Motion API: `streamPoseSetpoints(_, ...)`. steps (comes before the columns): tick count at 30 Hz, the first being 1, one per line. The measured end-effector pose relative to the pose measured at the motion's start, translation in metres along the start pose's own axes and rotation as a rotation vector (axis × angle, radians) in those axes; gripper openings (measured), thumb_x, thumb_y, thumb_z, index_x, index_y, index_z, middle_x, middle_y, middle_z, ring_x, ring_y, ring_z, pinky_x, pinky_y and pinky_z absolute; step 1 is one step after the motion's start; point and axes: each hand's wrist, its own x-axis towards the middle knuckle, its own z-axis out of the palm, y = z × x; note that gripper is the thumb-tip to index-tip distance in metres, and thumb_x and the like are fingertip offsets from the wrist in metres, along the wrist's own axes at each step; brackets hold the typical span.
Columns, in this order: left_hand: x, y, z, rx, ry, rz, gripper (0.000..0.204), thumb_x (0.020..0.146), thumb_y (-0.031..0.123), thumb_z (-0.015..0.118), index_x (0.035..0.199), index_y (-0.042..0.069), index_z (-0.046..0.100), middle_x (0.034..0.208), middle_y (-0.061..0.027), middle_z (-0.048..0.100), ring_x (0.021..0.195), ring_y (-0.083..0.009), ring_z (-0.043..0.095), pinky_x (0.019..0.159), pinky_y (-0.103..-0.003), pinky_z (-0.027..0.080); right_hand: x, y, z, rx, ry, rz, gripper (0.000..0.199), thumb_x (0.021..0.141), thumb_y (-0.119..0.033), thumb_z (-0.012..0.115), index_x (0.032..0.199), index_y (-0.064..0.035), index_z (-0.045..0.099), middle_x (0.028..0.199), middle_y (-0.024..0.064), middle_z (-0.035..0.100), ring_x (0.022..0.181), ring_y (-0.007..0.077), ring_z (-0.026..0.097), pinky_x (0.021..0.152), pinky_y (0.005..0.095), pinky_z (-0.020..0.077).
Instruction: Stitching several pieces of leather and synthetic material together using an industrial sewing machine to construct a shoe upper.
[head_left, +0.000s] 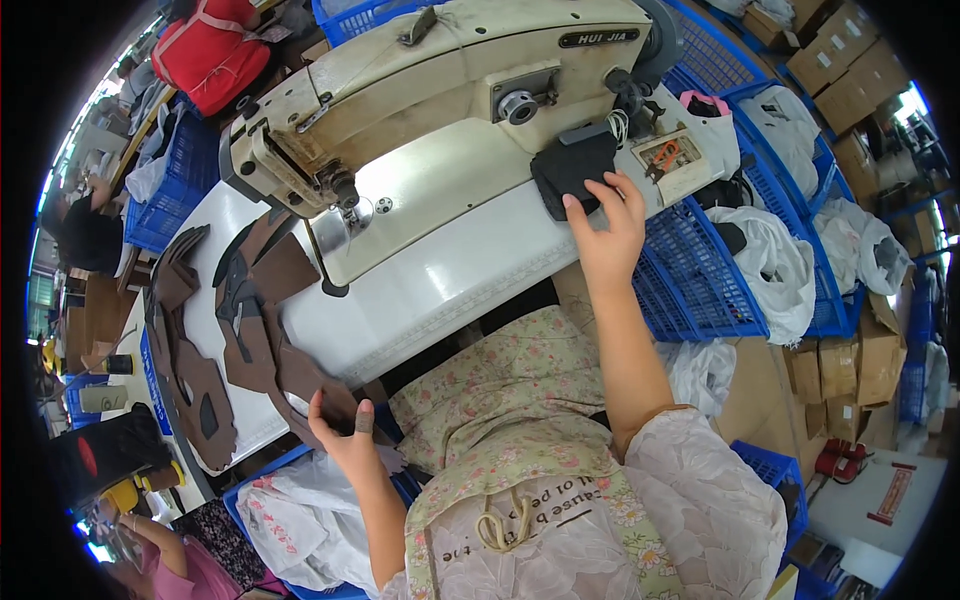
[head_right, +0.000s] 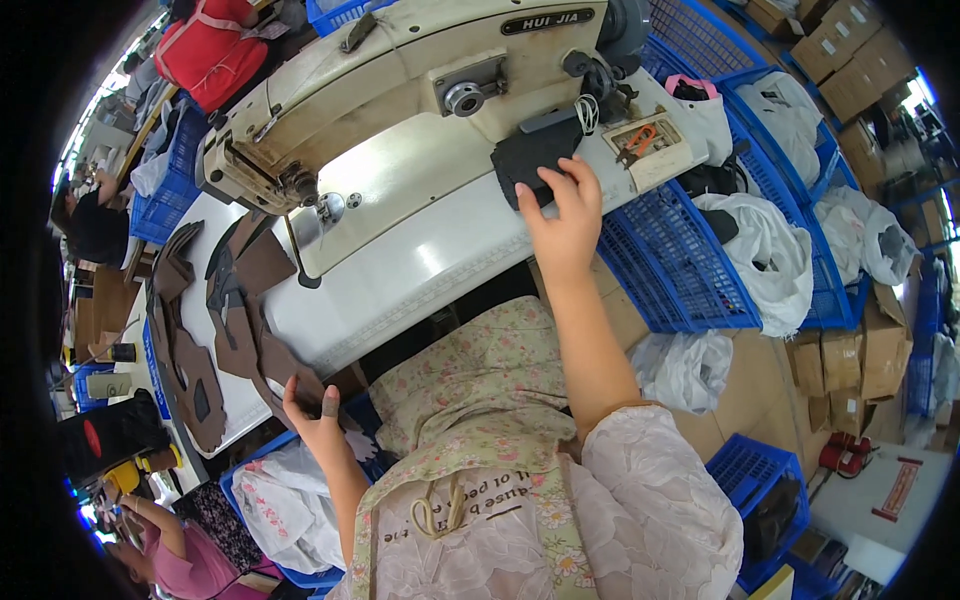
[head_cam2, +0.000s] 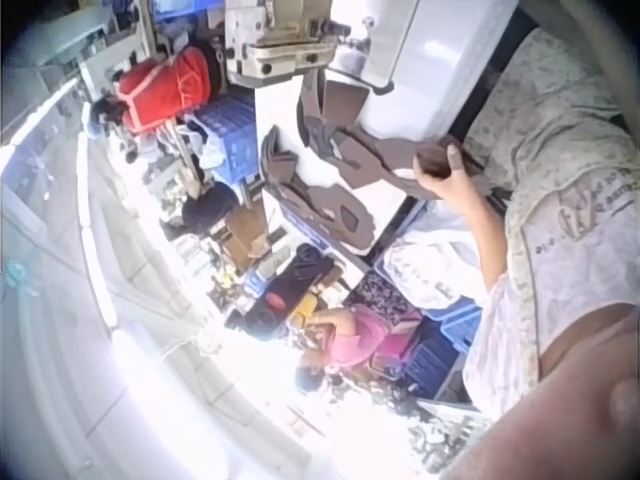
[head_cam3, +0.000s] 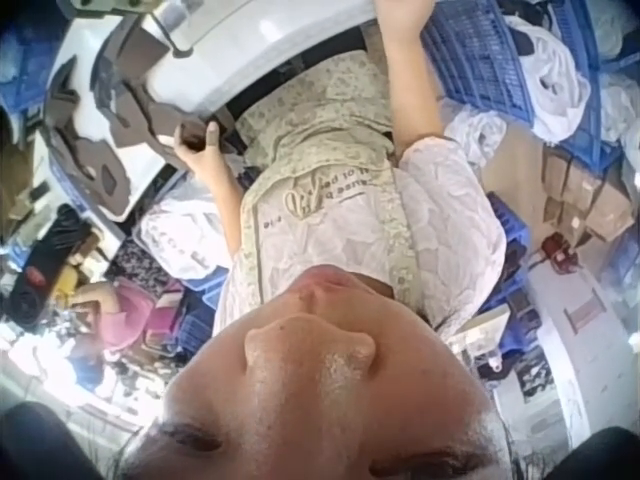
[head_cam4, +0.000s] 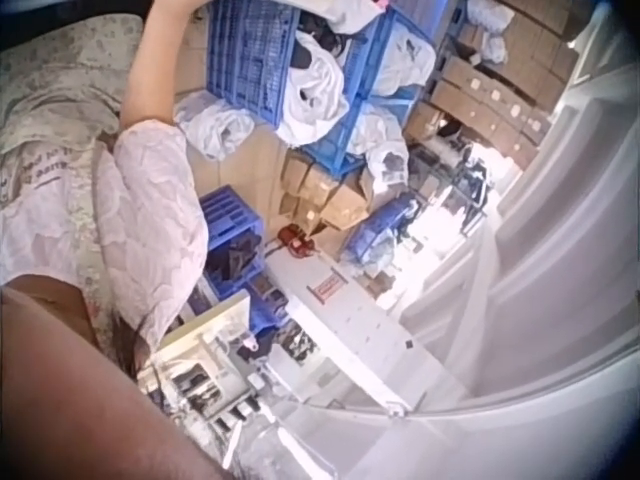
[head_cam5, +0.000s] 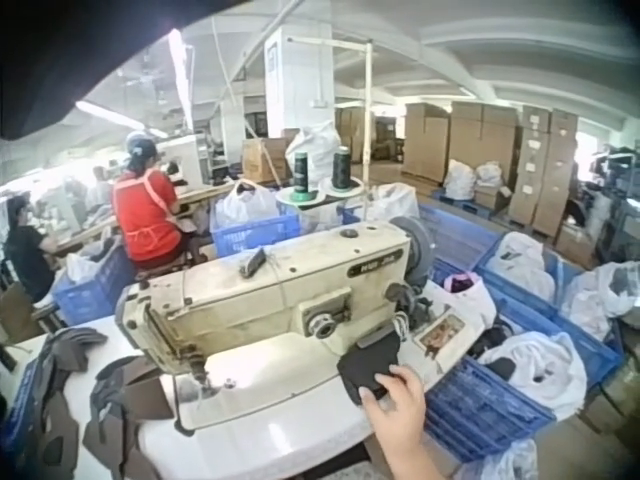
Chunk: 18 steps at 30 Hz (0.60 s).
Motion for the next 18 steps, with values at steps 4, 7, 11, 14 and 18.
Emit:
streamPoseSetpoints(4, 0.0, 0.004, 0.002, 0.005, -0.002, -0.007, 0.07, 0.075, 0.004, 0.079, 0.136, 0.004, 0.045, 0.137, -0.0095, 0.044, 0.126, -0.0221, 0.042, 0.109, -0.033, 0.03, -0.007, 0.008, 0.001, 0.061, 0.025, -0.092, 0.028, 0.069, -0.006, 0.083, 0.094, -0.0011, 0.07, 0.114, 0.0136, 0.057, 0.118, 0.034, 0.055, 0.088, 0.0386, 0.0523)
streamPoseSetpoints(7, 0.001, 0.004, 0.002, -0.024, -0.018, -0.031, 0.07, 0.075, 0.004, 0.079, 0.136, 0.005, 0.045, 0.138, -0.0096, 0.044, 0.127, -0.0222, 0.042, 0.109, -0.034, 0.03, -0.006, 0.008, -0.002, 0.072, 0.058, -0.108, 0.028, 0.068, -0.005, 0.084, 0.093, -0.0009, 0.07, 0.112, 0.0133, 0.058, 0.117, 0.0339, 0.055, 0.087, 0.038, 0.0531)
streamPoseSetpoints(11, 0.001, 0.004, 0.0, 0.0, -0.015, -0.023, 0.07, 0.075, 0.003, 0.079, 0.136, 0.004, 0.044, 0.138, -0.0098, 0.044, 0.127, -0.0225, 0.042, 0.109, -0.034, 0.03, -0.007, 0.003, -0.008, 0.13, 0.058, -0.131, 0.028, 0.068, -0.006, 0.084, 0.092, -0.0019, 0.069, 0.111, 0.0123, 0.058, 0.116, 0.0341, 0.056, 0.088, 0.0405, 0.0525)
streamPoseSetpoints(14, 0.0, 0.002, -0.004, -0.026, -0.012, -0.035, 0.067, 0.076, 0.002, 0.077, 0.136, 0.004, 0.045, 0.137, -0.0099, 0.044, 0.126, -0.023, 0.042, 0.11, -0.034, 0.029, -0.013, -0.022, -0.02, 0.085, -0.003, -0.269, 0.031, 0.067, -0.009, 0.085, 0.092, -0.0042, 0.069, 0.11, 0.0115, 0.058, 0.115, 0.0345, 0.057, 0.089, 0.0437, 0.0522)
streamPoseSetpoints(18, 0.006, -0.01, -0.013, -0.12, -0.123, -0.007, 0.051, 0.087, 0.013, 0.068, 0.133, 0.003, 0.049, 0.131, -0.0079, 0.049, 0.121, -0.0206, 0.045, 0.105, -0.034, 0.034, -0.035, -0.088, -0.034, 0.505, -0.358, -0.41, 0.034, 0.067, -0.017, 0.085, 0.094, -0.0069, 0.068, 0.111, 0.012, 0.058, 0.115, 0.0356, 0.058, 0.088, 0.0452, 0.0525)
